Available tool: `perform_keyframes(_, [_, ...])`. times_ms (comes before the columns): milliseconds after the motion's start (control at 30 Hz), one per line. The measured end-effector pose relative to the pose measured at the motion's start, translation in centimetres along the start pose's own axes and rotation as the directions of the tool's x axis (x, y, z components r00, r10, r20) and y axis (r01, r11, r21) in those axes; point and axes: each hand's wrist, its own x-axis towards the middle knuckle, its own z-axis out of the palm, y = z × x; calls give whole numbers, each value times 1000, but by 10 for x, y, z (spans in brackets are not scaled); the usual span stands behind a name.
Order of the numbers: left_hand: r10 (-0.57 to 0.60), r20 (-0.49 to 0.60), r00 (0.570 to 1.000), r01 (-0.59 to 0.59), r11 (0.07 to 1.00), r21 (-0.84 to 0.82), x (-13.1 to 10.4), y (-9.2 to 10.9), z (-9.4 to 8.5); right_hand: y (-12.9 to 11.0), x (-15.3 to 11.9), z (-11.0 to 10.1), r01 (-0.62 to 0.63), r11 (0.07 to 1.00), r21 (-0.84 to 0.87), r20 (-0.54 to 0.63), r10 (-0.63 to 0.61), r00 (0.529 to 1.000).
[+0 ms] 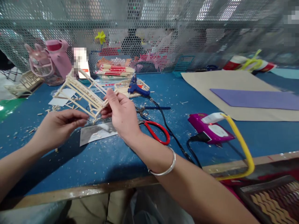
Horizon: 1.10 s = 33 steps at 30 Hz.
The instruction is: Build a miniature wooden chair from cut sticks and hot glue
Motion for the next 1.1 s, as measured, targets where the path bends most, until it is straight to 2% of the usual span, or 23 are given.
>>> perform_keyframes(133, [-196,-10,981,190,959,-209,-7,7,2,-1,-4,3,-9,1000,-8,21,10,1000])
perform_keyframes(233, [-279,22,960,273,919,-283,-8,9,1,-1,-7,3,-14,1000,-10,41,14,999])
perform_keyframes(333, [-260,26,965,256,917,-307,-9,6,2,-1,-7,2,-18,1000,-17,43,19,999])
perform_keyframes(567, [-85,-45,995,66,943,-325,-13,-1,5,-1,-7,3,-22,999,-34,32,23,999])
perform_keyframes(733, [-134,84,987,158,815,-558,-15,3,5,1,-9,4,-8,999,-36,42,10,999])
perform_keyframes(833, [-163,94,982,188,817,-545,-16,6,7,2,-10,5,2,999,-47,48,0,999])
perform_keyframes(1100, [-208,39,977,199,843,-500,-17,10,9,5,-14,8,51,997,-62,77,-46,996])
